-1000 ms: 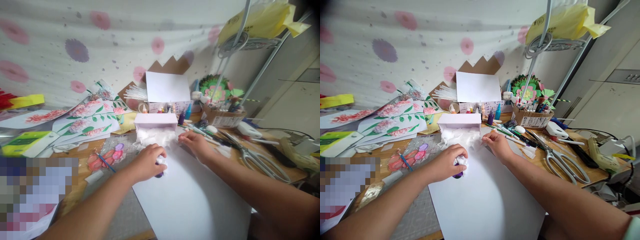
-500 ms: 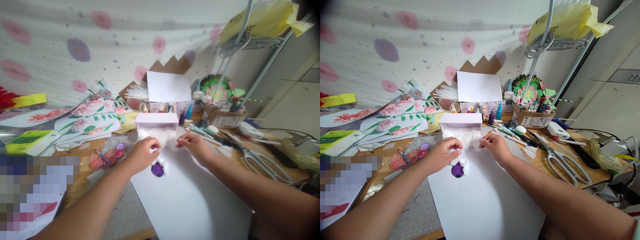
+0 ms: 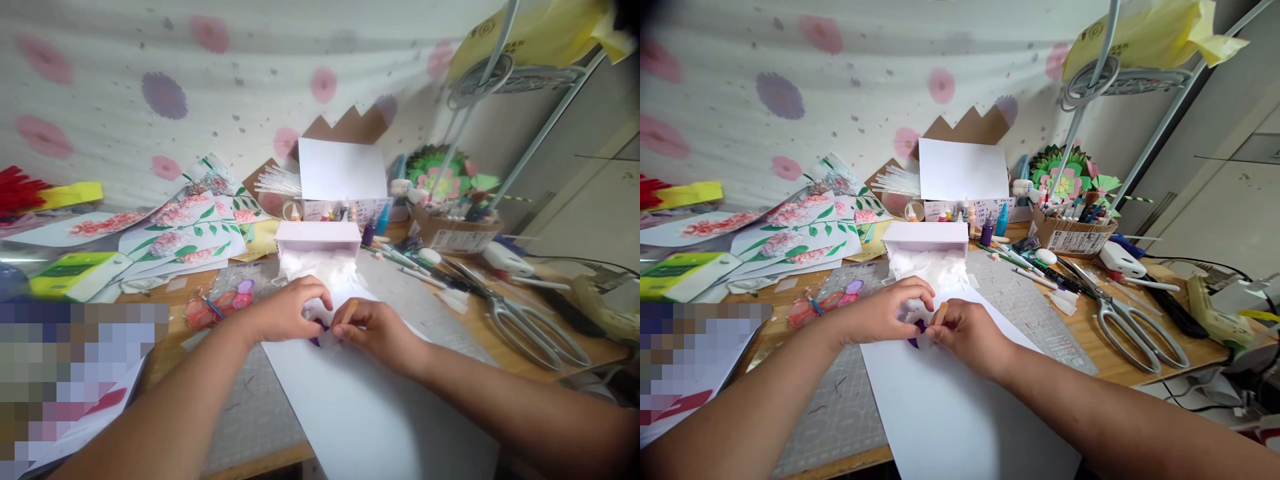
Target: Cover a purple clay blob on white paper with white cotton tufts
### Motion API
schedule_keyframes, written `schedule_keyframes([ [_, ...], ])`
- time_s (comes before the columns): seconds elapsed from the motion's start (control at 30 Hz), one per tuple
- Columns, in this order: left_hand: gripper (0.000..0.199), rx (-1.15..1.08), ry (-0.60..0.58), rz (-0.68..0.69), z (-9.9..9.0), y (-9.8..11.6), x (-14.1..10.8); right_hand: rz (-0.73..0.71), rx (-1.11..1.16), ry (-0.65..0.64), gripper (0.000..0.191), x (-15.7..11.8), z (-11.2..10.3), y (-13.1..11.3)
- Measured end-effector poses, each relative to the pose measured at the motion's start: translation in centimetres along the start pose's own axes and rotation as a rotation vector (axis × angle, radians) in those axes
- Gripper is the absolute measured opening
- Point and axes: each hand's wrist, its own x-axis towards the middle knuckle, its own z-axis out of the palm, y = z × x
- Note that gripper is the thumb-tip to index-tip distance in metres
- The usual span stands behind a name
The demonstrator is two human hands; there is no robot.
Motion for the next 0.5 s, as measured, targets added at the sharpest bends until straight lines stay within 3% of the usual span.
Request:
schedule_keyframes([
  [0.23, 0.009, 0.018, -0.043, -0.011, 0.9, -0.2, 0.0, -0.027, -0.102, 0.044, 0.017, 0.0, 0.8, 0.7],
  [0.5, 0.005, 0.041, -0.044, 0.004, 1.1, -0.4, -0.1, -0.101, -0.099, 0.086, 0.018, 0.0, 1.0, 0.8],
])
